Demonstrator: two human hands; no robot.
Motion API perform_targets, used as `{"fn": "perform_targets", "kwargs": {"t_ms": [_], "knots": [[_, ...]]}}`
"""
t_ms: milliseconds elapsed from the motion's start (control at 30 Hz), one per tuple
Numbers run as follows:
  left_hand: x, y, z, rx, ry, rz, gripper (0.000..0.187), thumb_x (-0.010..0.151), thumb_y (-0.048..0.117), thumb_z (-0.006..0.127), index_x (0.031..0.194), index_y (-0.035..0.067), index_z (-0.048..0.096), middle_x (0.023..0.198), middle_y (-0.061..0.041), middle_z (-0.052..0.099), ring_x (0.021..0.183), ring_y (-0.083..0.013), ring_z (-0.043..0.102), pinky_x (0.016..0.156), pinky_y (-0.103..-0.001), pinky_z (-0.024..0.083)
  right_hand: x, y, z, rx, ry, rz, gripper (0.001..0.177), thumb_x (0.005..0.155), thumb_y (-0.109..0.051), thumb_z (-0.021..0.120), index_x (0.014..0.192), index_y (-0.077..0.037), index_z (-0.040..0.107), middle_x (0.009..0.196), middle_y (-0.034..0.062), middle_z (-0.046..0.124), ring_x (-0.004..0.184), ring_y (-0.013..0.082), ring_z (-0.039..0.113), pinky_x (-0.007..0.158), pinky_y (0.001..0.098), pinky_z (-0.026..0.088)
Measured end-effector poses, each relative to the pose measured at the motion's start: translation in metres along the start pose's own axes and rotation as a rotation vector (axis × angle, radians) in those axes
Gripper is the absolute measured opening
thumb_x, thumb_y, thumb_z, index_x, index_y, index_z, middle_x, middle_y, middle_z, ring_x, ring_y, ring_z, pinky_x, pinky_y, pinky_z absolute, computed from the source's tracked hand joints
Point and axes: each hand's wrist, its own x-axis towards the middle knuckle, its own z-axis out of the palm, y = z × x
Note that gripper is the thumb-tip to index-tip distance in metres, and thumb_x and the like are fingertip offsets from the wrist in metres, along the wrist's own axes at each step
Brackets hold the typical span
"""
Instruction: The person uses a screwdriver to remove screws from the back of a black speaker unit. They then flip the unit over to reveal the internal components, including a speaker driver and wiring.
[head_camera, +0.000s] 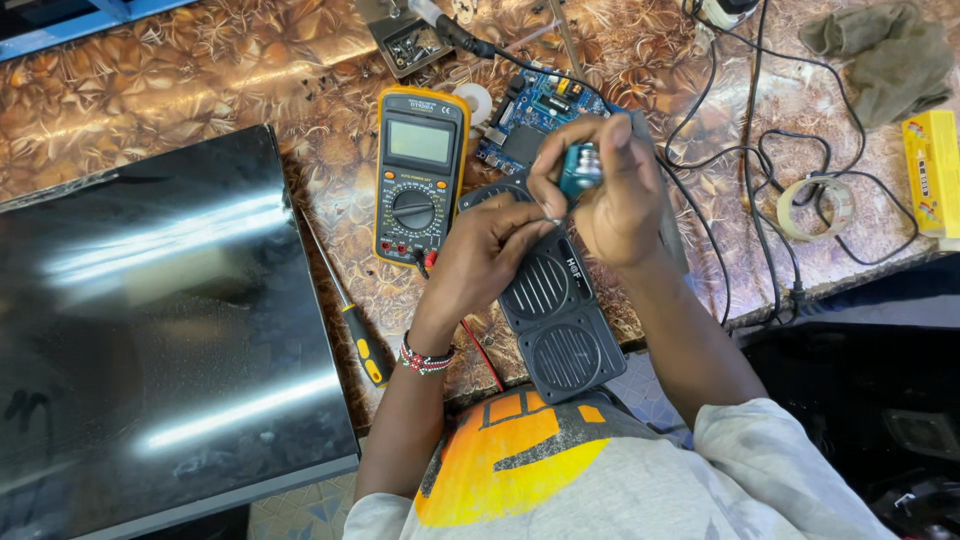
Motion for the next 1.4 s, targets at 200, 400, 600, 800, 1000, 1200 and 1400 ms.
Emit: {"fn": "perform_targets", "kwargs": {"t_ms": [200,400,600,800,1000,1200,1400], "knots": [[-0.003,-0.015,0.006,0.179,0.034,0.002,0.010,0.096,0.017,0.073,0.102,0.012,0.079,0.075,0.001,0.063,0.069,-0.0125,0.054,0.062,-0.028,0.040,-0.009,-0.009,0.013,0.142,-0.010,-0.107,0.051,0.104,-0.055,0.066,0.117,-0.013,0.041,0.085,0.0107,0.058,0.061,0.0157,0.056,0.052,0.0243,0.052],[-0.004,-0.022,0.008,0.192,0.147,-0.055,0.008,0.089,0.015,0.081,0.097,0.014,0.080,0.080,0.001,0.072,0.070,-0.0102,0.057,0.059,-0.025,0.041,-0.016,-0.030,0.033,-0.186,0.004,-0.109,0.049,0.104,-0.046,0.066,0.129,-0.017,0.035,0.090,0.0090,0.060,0.078,0.0173,0.057,0.072,0.0288,0.046],[0.002,-0.032,0.008,0.011,0.192,0.035,0.010,0.083,0.002,0.076,0.080,0.003,0.067,0.049,0.000,0.033,0.053,-0.0127,0.036,0.051,-0.028,0.032,-0.015,-0.032,0.026,-0.229,-0.069,-0.126,0.040,0.100,-0.021,0.066,0.114,0.005,0.039,0.081,0.0223,0.064,0.075,0.0296,0.070,0.070,0.0367,0.059],[0.000,-0.005,0.003,0.010,0.095,0.029,0.004,0.090,0.004,0.071,0.090,0.002,0.074,0.048,-0.004,0.036,0.057,-0.0145,0.031,0.054,-0.031,0.034,-0.016,-0.030,0.030,-0.198,0.023,-0.073,0.048,0.105,-0.041,0.058,0.118,0.001,0.037,0.085,0.0222,0.065,0.080,0.0288,0.070,0.073,0.0364,0.059],[-0.001,-0.007,0.008,0.022,0.180,-0.005,0.010,0.089,0.012,0.077,0.098,0.007,0.079,0.051,0.002,0.035,0.055,-0.0119,0.038,0.055,-0.026,0.038,-0.013,-0.020,0.012,-0.087,0.053,0.054,0.075,0.106,-0.059,0.024,0.119,0.008,0.053,0.075,0.0170,0.061,0.074,0.0225,0.068,0.065,0.0322,0.061],[-0.008,0.002,0.008,0.338,0.145,-0.044,0.019,0.092,0.019,0.075,0.110,0.013,0.076,0.061,-0.008,0.050,0.057,-0.0270,0.059,0.055,-0.036,0.051,-0.021,-0.018,0.016,-0.207,0.146,-0.112,0.045,0.110,-0.046,0.042,0.118,-0.002,0.042,0.067,0.0039,0.048,0.059,0.0128,0.054,0.061,0.0263,0.051],[-0.013,-0.020,0.018,0.465,0.109,-0.095,0.014,0.095,0.017,0.072,0.105,0.010,0.078,0.064,-0.008,0.052,0.055,-0.0244,0.060,0.050,-0.031,0.051,-0.018,-0.014,0.012,-0.102,0.129,-0.196,0.042,0.110,-0.038,0.032,0.098,-0.001,0.046,0.047,0.0014,0.038,0.035,0.0095,0.041,0.038,0.0234,0.040]]}}
